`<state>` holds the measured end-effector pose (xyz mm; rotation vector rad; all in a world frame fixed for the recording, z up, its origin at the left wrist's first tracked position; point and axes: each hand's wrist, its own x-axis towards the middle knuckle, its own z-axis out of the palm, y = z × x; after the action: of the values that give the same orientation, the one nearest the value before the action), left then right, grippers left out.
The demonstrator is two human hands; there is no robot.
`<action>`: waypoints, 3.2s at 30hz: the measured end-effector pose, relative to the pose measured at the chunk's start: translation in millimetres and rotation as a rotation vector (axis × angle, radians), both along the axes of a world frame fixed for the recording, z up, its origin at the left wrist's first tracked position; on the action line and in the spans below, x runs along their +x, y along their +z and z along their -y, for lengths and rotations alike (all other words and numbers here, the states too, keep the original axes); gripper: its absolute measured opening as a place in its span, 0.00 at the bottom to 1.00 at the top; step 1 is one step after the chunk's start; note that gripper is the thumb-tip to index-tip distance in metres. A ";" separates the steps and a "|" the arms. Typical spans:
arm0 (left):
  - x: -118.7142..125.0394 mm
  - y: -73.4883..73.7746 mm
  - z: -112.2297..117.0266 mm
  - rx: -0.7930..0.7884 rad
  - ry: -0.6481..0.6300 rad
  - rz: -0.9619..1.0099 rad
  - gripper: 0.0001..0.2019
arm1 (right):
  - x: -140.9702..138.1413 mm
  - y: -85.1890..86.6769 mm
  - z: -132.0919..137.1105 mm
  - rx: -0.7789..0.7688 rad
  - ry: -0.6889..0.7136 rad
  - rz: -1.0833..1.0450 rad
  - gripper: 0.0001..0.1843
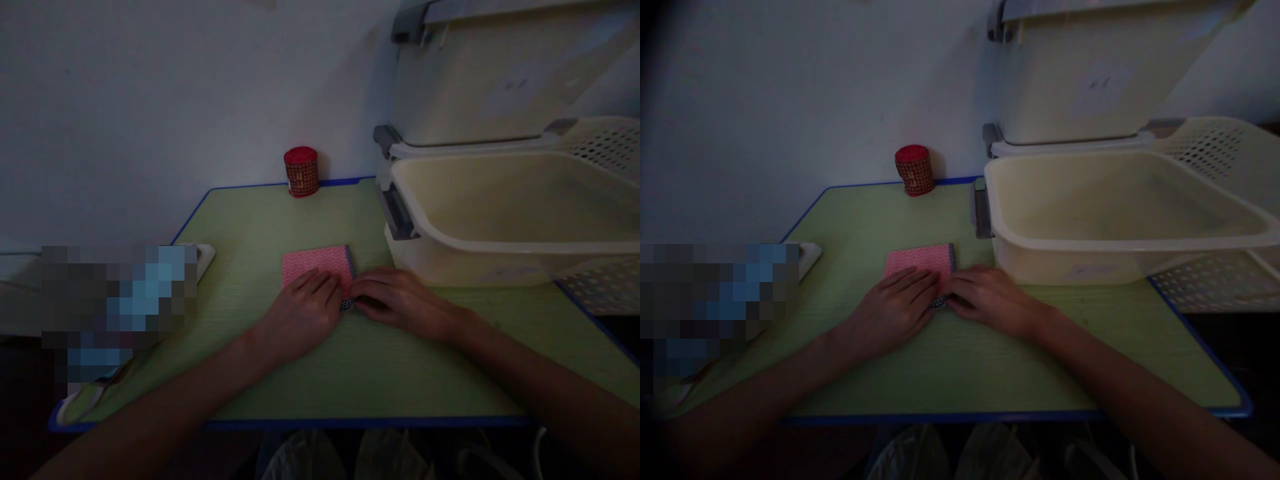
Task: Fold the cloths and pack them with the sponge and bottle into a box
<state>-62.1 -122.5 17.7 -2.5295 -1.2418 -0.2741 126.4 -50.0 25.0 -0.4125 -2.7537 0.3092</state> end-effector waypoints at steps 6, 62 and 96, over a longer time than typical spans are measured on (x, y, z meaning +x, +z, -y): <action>-1.8 1.4 -1.5 0.059 -0.036 -0.023 0.11 | -3.9 -1.1 5.3 0.090 -0.024 0.039 0.10; -27.7 19.2 -16.0 -0.450 0.522 0.485 0.16 | -10.5 3.4 8.4 -0.145 -0.413 0.020 0.10; -2.5 -11.1 15.7 -0.355 0.161 0.129 0.34 | 1.7 -8.9 29.4 0.083 -0.152 0.246 0.31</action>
<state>-64.6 -138.3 6.6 -2.7154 -1.6641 -0.1960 128.1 -79.5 16.2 -0.6750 -2.9371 0.1114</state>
